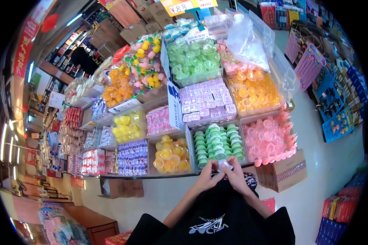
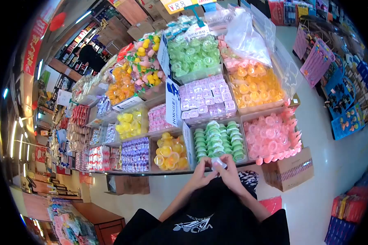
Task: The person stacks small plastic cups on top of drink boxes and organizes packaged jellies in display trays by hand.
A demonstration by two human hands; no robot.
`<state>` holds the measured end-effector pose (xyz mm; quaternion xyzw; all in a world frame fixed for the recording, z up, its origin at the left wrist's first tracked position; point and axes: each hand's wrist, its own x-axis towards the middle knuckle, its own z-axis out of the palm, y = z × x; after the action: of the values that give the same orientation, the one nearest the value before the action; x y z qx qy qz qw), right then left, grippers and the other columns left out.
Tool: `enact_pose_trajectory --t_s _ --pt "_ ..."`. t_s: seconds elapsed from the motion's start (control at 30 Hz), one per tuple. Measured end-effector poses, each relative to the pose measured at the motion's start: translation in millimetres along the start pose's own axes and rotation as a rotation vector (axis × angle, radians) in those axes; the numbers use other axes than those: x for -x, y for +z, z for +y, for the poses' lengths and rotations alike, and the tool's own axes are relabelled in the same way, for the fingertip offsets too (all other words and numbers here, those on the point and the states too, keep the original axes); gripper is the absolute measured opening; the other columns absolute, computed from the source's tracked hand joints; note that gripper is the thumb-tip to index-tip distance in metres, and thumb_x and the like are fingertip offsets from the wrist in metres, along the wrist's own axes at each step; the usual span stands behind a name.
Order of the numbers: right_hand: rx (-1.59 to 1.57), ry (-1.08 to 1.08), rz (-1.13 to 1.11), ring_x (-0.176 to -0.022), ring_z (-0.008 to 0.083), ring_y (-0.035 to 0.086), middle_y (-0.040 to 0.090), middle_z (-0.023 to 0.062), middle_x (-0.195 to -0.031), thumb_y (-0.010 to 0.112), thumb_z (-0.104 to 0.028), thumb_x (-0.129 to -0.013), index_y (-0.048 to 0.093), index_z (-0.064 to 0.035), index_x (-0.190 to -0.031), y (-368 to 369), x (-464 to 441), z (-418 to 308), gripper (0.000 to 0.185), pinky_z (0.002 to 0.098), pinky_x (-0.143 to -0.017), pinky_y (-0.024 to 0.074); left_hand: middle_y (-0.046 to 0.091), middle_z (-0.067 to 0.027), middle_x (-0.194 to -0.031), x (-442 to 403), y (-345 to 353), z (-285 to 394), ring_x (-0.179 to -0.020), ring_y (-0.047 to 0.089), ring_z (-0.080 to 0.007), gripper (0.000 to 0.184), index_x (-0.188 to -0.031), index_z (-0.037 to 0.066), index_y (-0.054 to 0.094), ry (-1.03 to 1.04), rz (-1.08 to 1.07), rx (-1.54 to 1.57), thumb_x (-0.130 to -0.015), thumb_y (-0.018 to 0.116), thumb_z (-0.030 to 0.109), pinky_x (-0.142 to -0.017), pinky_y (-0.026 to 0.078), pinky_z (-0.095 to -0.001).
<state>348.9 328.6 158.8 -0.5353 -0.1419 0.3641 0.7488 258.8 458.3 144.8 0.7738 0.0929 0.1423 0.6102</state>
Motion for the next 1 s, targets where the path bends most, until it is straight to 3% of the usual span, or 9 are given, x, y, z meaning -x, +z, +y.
enact_pose_trajectory --t_s 0.13,0.27,0.37,0.4,0.47,0.53,0.7,0.87,1.0 --pt "-0.017 0.027 0.024 -0.086 0.0059 0.048 0.050 0.0018 -0.103 0.057 -0.012 -0.098 0.045 -0.0075 -0.112 -12 -27 9 0.018 0.0202 -0.067 0.0414 0.054 -0.0095 -0.099 -17 9 -8 -0.087 0.055 -0.0180 0.047 -0.116 0.001 0.043 -0.008 0.102 -0.139 -0.082 0.074 0.010 -0.080 0.048 -0.0320" --pt "-0.071 0.025 -0.039 -0.098 0.0145 0.059 0.054 0.0120 -0.113 0.060 -0.011 -0.096 0.042 0.0031 -0.125 -17 -41 3 0.037 0.0276 -0.079 0.0530 0.053 -0.0090 -0.100 -35 0 -21 -0.088 0.054 -0.0137 0.036 -0.115 0.002 0.043 -0.125 0.079 -0.047 -0.089 0.067 0.008 -0.077 0.047 -0.0285" --pt "-0.028 -0.006 -0.073 -0.093 0.0142 0.061 0.056 0.0134 -0.114 0.059 -0.010 -0.096 0.039 0.0034 -0.132 -27 -57 15 0.043 0.0263 -0.075 0.0528 0.052 -0.0072 -0.098 -50 -2 -29 -0.088 0.052 -0.0114 0.024 -0.114 0.002 0.043 -0.150 0.093 0.057 -0.096 0.057 0.009 -0.077 0.046 -0.0267" --pt "0.078 -0.062 -0.060 -0.081 0.0118 0.063 0.061 0.0110 -0.102 0.059 -0.008 -0.096 0.048 0.0047 -0.128 -31 -61 12 0.037 0.0250 -0.069 0.0523 0.052 -0.0063 -0.098 -55 -1 -33 -0.089 0.052 -0.0110 0.021 -0.114 0.002 0.043 -0.160 0.111 0.099 -0.098 0.054 0.010 -0.079 0.045 -0.0262" --pt "0.149 0.022 -0.044 -0.076 0.0097 0.063 0.062 0.0071 -0.093 0.058 -0.005 -0.096 0.055 0.0031 -0.123 -40 -74 5 0.028 0.0233 -0.064 0.0511 0.050 -0.0037 -0.097 -70 -1 -39 -0.091 0.050 -0.0096 0.017 -0.113 0.002 0.044 -0.121 0.150 0.096 -0.103 0.047 0.015 -0.082 0.043 -0.0242" --pt "0.182 0.012 0.035 -0.064 0.0075 0.061 0.063 0.0032 -0.078 0.059 -0.004 -0.096 0.064 0.0032 -0.112 -40 -89 5 0.018 0.0216 -0.056 0.0490 0.050 -0.0037 -0.090 -90 -3 -42 -0.083 0.050 -0.0093 0.018 -0.112 0.002 0.044 -0.145 0.169 -0.015 -0.103 0.048 0.018 -0.075 0.043 -0.0249" --pt "0.176 -0.068 0.119 -0.065 0.0086 0.063 0.066 0.0077 -0.078 0.062 -0.007 -0.095 0.059 0.0053 -0.101 -47 -145 8 0.014 0.0234 -0.054 0.0495 0.057 -0.0065 -0.093 -140 -3 -41 -0.083 0.055 -0.0111 0.024 -0.118 0.002 0.046 -0.150 0.199 -0.049 -0.103 0.049 0.021 -0.076 0.047 -0.0269" --pt "0.000 -0.089 0.154 -0.070 0.0115 0.066 0.067 0.0106 -0.084 0.061 -0.006 -0.095 0.054 0.0053 -0.097 -45 -202 24 0.014 0.0243 -0.056 0.0528 0.051 -0.0116 -0.120 -161 -8 -71 -0.100 0.056 -0.0173 0.051 -0.142 0.001 0.033 -0.159 0.226 0.068 -0.098 0.056 0.012 -0.082 0.050 -0.0305" --pt "-0.068 -0.051 0.171 -0.068 0.0136 0.068 0.066 0.0116 -0.080 0.061 -0.005 -0.094 0.052 0.0058 -0.095 -40 -239 44 0.014 0.0253 -0.055 0.0540 0.049 -0.0118 -0.124 -171 -9 -91 -0.102 0.057 -0.0176 0.062 -0.149 0.002 0.024 -0.194 0.273 0.122 -0.097 0.057 0.009 -0.081 0.051 -0.0291"
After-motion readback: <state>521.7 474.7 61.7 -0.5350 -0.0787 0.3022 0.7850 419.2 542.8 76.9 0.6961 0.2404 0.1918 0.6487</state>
